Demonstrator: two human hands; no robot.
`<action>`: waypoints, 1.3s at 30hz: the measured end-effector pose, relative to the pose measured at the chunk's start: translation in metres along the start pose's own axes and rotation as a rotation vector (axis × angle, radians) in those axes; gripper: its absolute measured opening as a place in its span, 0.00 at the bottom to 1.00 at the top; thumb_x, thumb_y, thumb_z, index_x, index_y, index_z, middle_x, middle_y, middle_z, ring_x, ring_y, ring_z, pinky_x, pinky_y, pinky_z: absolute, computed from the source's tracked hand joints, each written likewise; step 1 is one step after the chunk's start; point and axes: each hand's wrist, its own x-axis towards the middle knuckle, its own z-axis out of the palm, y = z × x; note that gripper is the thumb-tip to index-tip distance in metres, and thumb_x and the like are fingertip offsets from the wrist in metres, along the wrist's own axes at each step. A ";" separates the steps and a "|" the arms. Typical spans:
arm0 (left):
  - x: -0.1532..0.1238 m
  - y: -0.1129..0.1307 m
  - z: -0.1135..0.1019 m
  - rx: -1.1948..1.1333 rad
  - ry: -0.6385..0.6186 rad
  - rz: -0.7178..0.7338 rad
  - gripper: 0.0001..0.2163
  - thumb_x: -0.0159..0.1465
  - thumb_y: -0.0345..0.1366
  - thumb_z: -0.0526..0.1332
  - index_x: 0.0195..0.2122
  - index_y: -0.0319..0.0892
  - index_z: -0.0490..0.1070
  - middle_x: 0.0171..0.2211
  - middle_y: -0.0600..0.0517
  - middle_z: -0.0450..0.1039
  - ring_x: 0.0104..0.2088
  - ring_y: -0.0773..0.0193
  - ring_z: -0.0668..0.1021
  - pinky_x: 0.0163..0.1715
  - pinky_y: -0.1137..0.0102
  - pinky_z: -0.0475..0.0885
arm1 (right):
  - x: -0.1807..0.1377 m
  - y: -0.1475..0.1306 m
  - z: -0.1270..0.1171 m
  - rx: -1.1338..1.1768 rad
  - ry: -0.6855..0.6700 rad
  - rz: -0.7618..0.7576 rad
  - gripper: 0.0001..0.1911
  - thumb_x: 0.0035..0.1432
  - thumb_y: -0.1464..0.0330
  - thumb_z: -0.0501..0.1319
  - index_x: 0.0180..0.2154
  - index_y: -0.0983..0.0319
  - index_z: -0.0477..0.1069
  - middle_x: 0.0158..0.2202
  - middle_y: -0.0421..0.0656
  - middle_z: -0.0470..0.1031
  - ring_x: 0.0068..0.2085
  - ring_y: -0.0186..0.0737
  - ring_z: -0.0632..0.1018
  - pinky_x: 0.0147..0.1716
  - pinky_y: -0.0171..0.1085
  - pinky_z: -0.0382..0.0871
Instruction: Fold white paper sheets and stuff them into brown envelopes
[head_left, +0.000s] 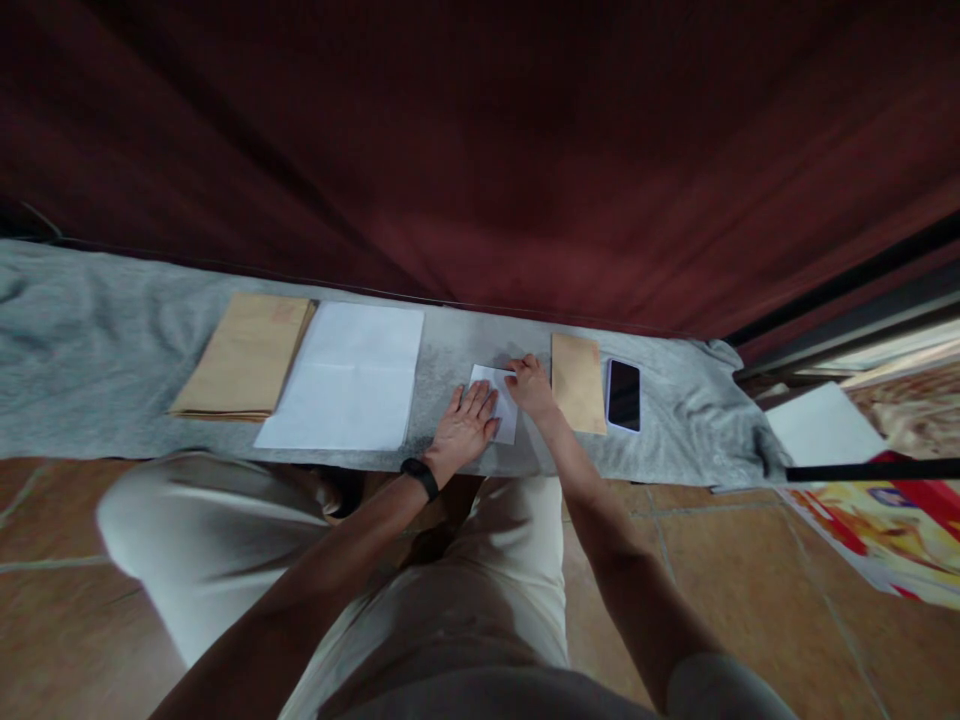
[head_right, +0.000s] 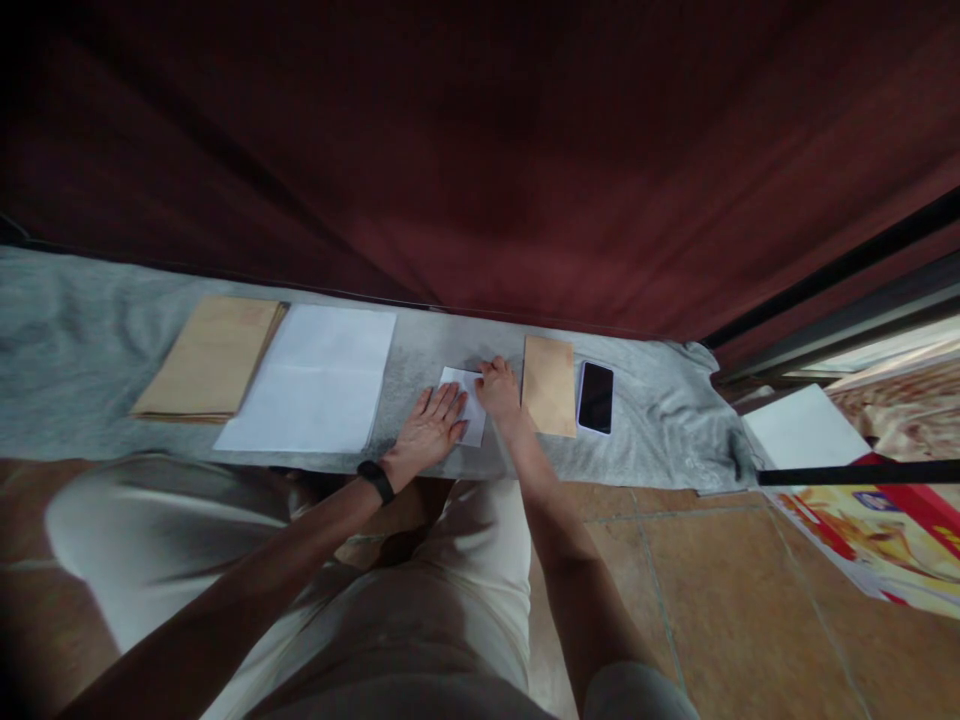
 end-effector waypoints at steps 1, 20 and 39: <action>0.000 0.000 0.000 0.005 0.002 0.015 0.26 0.74 0.42 0.48 0.69 0.34 0.61 0.71 0.38 0.58 0.72 0.49 0.59 0.72 0.49 0.50 | 0.001 0.001 -0.003 0.091 -0.019 0.022 0.15 0.64 0.73 0.57 0.47 0.62 0.78 0.51 0.51 0.76 0.56 0.48 0.73 0.60 0.46 0.64; -0.031 -0.017 -0.022 -0.089 0.066 -0.046 0.24 0.75 0.39 0.47 0.69 0.38 0.61 0.73 0.43 0.54 0.73 0.50 0.55 0.71 0.50 0.53 | -0.079 0.009 0.009 1.246 0.145 0.512 0.12 0.49 0.64 0.67 0.31 0.59 0.65 0.28 0.34 0.68 0.29 0.34 0.77 0.38 0.43 0.83; -0.044 -0.007 -0.006 -0.048 0.026 -0.027 0.27 0.74 0.41 0.48 0.71 0.36 0.57 0.72 0.40 0.55 0.73 0.50 0.57 0.71 0.48 0.52 | -0.099 -0.036 0.041 0.031 0.179 -0.190 0.24 0.74 0.66 0.48 0.66 0.63 0.64 0.71 0.51 0.61 0.69 0.47 0.64 0.68 0.48 0.58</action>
